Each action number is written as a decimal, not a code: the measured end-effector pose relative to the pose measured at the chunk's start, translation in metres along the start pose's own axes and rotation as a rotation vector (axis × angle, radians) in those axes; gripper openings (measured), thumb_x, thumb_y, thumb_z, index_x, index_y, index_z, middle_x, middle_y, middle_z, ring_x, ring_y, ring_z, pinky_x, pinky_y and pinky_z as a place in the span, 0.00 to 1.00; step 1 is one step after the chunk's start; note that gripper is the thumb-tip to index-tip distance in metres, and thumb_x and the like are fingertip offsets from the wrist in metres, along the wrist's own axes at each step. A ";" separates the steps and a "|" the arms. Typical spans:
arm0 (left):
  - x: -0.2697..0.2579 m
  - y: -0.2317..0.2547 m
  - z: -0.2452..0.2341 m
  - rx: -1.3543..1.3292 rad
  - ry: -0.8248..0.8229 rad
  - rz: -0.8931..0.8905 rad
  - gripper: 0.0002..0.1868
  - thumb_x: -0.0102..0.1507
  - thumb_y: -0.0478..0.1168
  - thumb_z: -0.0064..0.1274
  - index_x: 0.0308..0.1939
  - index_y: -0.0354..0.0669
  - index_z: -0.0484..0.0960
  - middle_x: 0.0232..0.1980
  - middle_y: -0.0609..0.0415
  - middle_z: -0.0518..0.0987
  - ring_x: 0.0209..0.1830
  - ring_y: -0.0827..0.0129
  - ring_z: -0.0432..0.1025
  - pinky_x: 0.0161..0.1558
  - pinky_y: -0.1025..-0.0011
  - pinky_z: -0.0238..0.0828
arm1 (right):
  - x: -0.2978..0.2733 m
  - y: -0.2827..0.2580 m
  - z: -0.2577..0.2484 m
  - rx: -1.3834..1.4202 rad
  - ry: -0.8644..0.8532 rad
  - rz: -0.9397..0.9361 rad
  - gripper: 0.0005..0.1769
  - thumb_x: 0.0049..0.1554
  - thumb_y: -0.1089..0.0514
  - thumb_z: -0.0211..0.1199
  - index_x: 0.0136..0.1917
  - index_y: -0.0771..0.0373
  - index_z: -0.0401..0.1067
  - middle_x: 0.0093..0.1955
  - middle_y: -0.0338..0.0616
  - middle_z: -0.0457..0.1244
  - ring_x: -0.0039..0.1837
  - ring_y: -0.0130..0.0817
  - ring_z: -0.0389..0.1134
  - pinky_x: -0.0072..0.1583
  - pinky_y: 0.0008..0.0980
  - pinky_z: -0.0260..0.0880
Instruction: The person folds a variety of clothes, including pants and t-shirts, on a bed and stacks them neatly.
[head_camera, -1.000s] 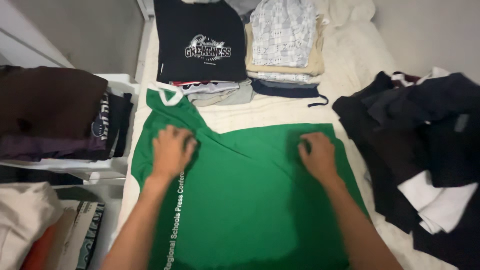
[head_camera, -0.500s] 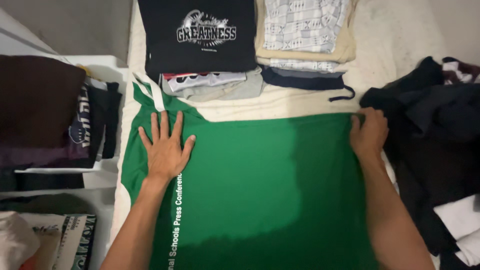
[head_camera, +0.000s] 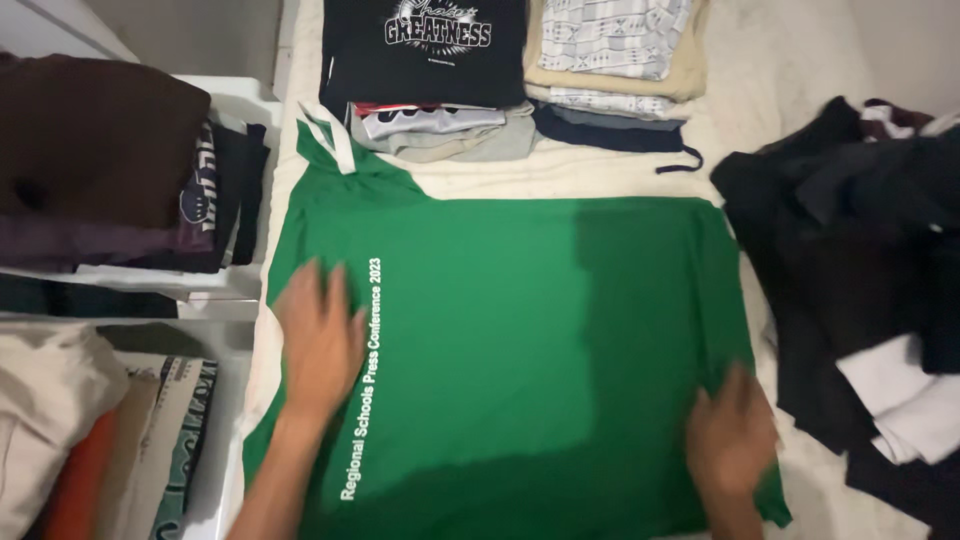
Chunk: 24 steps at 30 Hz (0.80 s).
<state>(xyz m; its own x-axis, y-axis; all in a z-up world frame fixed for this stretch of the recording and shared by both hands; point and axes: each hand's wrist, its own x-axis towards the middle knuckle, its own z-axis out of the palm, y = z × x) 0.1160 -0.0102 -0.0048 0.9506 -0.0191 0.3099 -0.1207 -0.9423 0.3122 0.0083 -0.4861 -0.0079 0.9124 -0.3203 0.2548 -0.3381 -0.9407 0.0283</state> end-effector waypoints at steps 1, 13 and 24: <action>-0.031 0.001 -0.015 0.027 0.021 -0.067 0.36 0.65 0.45 0.51 0.74 0.34 0.63 0.77 0.29 0.60 0.79 0.37 0.52 0.72 0.38 0.48 | -0.018 0.012 -0.004 -0.045 -0.035 0.127 0.37 0.59 0.47 0.63 0.77 0.63 0.65 0.70 0.55 0.63 0.69 0.56 0.65 0.64 0.56 0.66; -0.206 -0.051 -0.078 -0.667 -0.247 -0.918 0.24 0.72 0.54 0.51 0.54 0.33 0.80 0.40 0.45 0.84 0.39 0.54 0.76 0.43 0.58 0.71 | -0.092 0.142 -0.005 1.379 -0.212 0.594 0.20 0.70 0.49 0.61 0.59 0.72 0.72 0.51 0.48 0.69 0.48 0.32 0.67 0.50 0.29 0.67; -0.225 -0.022 -0.120 -1.135 -0.202 -0.963 0.25 0.67 0.42 0.54 0.66 0.32 0.76 0.53 0.40 0.83 0.47 0.59 0.77 0.48 0.62 0.75 | -0.117 0.136 -0.025 1.480 -0.092 0.699 0.26 0.62 0.68 0.62 0.73 0.69 0.64 0.59 0.56 0.66 0.55 0.37 0.69 0.56 0.33 0.71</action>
<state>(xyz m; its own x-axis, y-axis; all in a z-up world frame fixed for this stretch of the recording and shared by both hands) -0.1294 0.0554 0.0264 0.8037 0.3067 -0.5100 0.4953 0.1303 0.8589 -0.1505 -0.5740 -0.0100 0.7144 -0.6586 -0.2364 -0.2137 0.1164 -0.9699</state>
